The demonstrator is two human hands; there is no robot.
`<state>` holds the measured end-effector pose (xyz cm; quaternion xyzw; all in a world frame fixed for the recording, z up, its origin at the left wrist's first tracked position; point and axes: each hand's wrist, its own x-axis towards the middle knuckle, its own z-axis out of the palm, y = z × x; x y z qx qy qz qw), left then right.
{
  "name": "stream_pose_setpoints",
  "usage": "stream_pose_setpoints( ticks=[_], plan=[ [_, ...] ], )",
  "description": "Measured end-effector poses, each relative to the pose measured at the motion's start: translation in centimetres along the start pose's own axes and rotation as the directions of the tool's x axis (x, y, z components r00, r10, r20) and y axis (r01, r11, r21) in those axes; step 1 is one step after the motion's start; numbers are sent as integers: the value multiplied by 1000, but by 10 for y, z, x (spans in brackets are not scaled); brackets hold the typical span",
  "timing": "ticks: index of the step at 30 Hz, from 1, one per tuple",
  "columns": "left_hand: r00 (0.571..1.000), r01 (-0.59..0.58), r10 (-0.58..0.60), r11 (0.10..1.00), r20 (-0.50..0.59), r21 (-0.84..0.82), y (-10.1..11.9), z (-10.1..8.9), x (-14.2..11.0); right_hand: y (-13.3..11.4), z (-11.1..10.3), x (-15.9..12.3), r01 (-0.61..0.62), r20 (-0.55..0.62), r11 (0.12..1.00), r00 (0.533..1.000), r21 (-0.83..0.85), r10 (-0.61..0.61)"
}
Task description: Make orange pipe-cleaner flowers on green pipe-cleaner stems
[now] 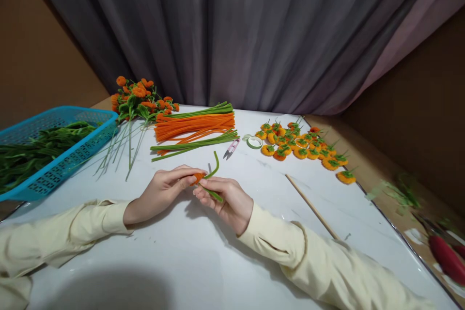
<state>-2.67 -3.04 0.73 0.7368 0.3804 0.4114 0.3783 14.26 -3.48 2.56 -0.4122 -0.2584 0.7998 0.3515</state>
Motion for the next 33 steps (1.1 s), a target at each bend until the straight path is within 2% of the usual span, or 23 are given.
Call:
stream_pose_setpoints(
  ticks=[2,3,4,5,6,7,8,9,10,11,13,15,17,20,22,24,26,28,31,33],
  plan=[
    [999,22,-21,1000,30,-15,2,-3,3,-2,-4,0,115,38,980,993,-162,-110],
    [997,59,-57,998,52,-32,3,-4,6,-4,-7,0,212,69,935,977,-285,-201],
    [991,108,-104,993,81,-52,5,-6,9,-5,-10,0,330,114,842,943,-426,-312],
    [981,167,-157,983,116,-75,6,-8,12,-7,-14,0,454,189,683,883,-572,-429],
    [967,221,-205,970,153,-97,8,-10,15,-7,-18,0,558,292,460,797,-691,-529],
    [949,274,-250,955,192,-113,9,-11,18,-7,-22,0,624,421,190,690,-758,-589],
    [929,325,-293,937,225,-125,10,-12,20,-6,-25,1,640,553,-85,580,-763,-599],
    [908,375,-332,916,256,-141,11,-12,21,-5,-27,1,612,664,-322,482,-722,-572],
    [885,423,-366,890,287,-169,11,-13,22,-3,-28,1,549,748,-514,407,-659,-524],
    [864,465,-389,860,318,-211,11,-12,21,-1,-29,1,477,808,-652,356,-590,-470],
    [833,521,-396,797,387,-307,9,-11,20,3,-27,1,351,871,-805,303,-479,-386],
    [824,532,-364,762,435,-370,8,-10,18,5,-24,0,286,893,-859,288,-425,-346],
    [830,518,-342,764,441,-383,8,-8,17,5,-22,-1,264,891,-868,297,-421,-342],
    [844,499,-341,781,414,-375,7,-7,15,6,-23,-1,299,872,-839,340,-454,-351],
    [846,498,-352,789,400,-359,7,-5,14,6,-25,1,350,836,-778,392,-521,-384],
    [851,491,-358,802,383,-340,6,-4,13,5,-26,3,433,779,-657,454,-617,-432],
    [861,472,-353,824,367,-314,7,-3,12,1,-25,4,523,713,-485,523,-701,-467],
    [867,448,-334,849,370,-281,7,-2,11,-5,-21,3,561,619,-276,630,-780,-469],
    [879,382,-286,901,381,-205,9,-2,9,-12,-13,0,431,350,150,856,-890,-381],
    [902,316,-257,941,348,-124,11,-2,7,-16,-9,-1,301,193,430,941,-852,-277]
  ],
)
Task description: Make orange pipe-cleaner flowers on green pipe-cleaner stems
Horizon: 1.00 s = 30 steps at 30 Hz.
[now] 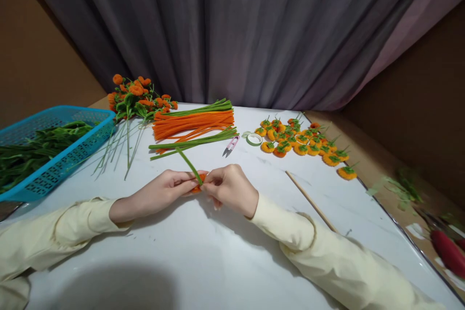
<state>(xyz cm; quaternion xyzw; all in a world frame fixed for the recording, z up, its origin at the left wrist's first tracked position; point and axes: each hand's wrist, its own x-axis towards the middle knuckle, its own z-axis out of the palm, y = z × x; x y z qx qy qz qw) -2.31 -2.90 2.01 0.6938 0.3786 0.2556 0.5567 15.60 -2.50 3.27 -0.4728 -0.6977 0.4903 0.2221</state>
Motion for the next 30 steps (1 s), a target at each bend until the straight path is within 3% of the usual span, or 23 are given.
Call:
stream_pose_setpoints(
  ticks=[5,10,13,16,19,23,25,27,30],
  plan=[
    [990,-94,117,962,-79,256,2,2,-7,-3,-2,3,-194,123,869,980,456,154],
    [973,-151,195,942,-121,300,-5,4,-10,1,-2,6,-386,225,660,921,645,318],
    [983,-88,108,986,-148,139,-12,5,-4,3,-3,9,-432,255,627,899,649,356],
    [987,64,-95,972,-131,-227,-18,6,4,6,-9,13,-451,300,682,892,575,338],
    [970,165,-232,850,-74,-500,-22,7,12,11,-16,14,-349,264,830,931,435,253],
    [955,213,-294,759,-32,-615,-21,5,14,16,-17,11,-53,81,991,996,120,43],
    [952,249,-306,757,8,-604,-20,3,14,16,-15,8,156,11,984,988,-88,-155],
    [952,283,-300,769,66,-573,-20,1,13,15,-12,7,335,5,908,939,-252,-345],
    [954,296,-269,793,130,-532,-20,0,12,15,-8,7,449,40,830,885,-331,-463]
  ],
)
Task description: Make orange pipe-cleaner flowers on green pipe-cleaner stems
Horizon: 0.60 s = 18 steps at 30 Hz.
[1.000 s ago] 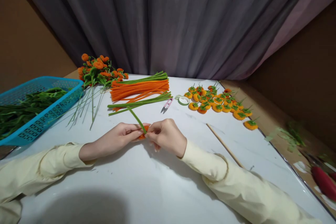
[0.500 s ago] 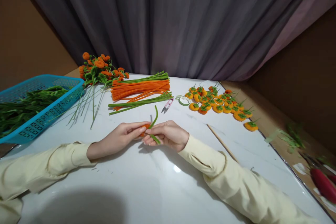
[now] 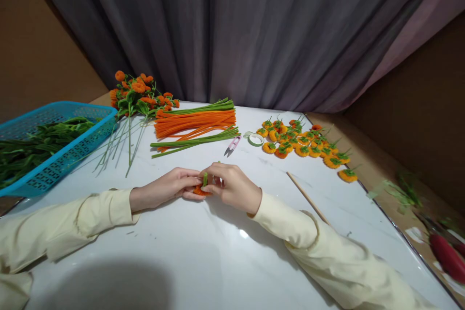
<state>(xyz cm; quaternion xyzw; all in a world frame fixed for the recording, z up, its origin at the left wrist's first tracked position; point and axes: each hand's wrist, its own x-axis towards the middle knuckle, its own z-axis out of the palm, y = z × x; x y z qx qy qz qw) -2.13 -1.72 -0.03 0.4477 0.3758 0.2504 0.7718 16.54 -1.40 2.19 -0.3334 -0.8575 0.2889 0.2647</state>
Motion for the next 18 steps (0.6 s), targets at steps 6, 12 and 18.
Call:
stream_pose_setpoints(
  ticks=[6,12,18],
  plan=[
    [993,34,-26,997,118,-69,-3,-7,-1,4,5,-4,76,-123,997,990,11,-74],
    [999,-41,46,977,21,-209,-2,-4,1,12,17,-13,54,-342,990,935,-132,-97],
    [998,-42,35,991,-51,-124,-1,2,-2,19,31,-22,31,-327,984,941,-176,-88]
  ],
)
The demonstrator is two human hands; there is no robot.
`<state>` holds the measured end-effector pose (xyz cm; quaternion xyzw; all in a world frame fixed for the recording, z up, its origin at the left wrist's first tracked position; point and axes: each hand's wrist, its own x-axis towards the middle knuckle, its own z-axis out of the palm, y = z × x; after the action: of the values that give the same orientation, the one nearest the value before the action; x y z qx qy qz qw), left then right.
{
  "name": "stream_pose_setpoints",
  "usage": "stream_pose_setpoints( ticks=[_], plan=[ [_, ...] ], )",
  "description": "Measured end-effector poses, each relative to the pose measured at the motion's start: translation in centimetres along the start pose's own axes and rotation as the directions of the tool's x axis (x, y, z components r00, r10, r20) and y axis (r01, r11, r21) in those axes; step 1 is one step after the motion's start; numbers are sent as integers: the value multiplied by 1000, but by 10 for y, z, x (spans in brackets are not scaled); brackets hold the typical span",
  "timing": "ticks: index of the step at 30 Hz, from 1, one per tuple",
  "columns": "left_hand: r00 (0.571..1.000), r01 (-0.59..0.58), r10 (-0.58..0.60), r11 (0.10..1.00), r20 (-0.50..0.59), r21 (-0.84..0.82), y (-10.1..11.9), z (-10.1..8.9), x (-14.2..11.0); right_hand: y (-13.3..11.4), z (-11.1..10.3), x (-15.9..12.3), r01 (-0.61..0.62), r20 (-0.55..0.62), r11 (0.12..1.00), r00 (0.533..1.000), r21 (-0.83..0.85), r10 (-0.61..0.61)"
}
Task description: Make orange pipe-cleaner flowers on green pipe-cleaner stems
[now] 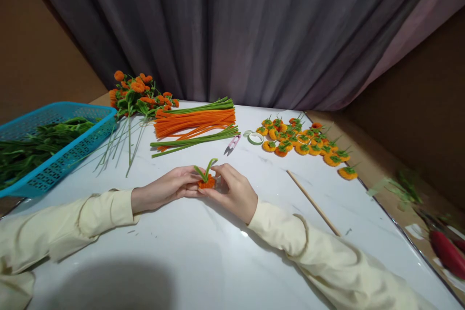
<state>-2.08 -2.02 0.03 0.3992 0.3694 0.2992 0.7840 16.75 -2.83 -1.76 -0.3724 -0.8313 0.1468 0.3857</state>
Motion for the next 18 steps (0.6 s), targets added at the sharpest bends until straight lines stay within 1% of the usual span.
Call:
stream_pose_setpoints(
  ticks=[4,7,13,18],
  plan=[
    [999,41,-41,999,-12,11,-1,-1,1,0,-1,-2,53,25,998,998,21,-53],
    [999,43,-43,999,-4,21,-1,0,1,2,-1,-2,52,27,997,998,51,-54],
    [1000,19,-19,999,-9,30,-3,-1,1,2,-1,1,-61,60,988,997,141,53],
    [998,-28,22,993,57,111,-6,-5,2,2,-1,2,-108,102,970,991,219,87]
  ],
)
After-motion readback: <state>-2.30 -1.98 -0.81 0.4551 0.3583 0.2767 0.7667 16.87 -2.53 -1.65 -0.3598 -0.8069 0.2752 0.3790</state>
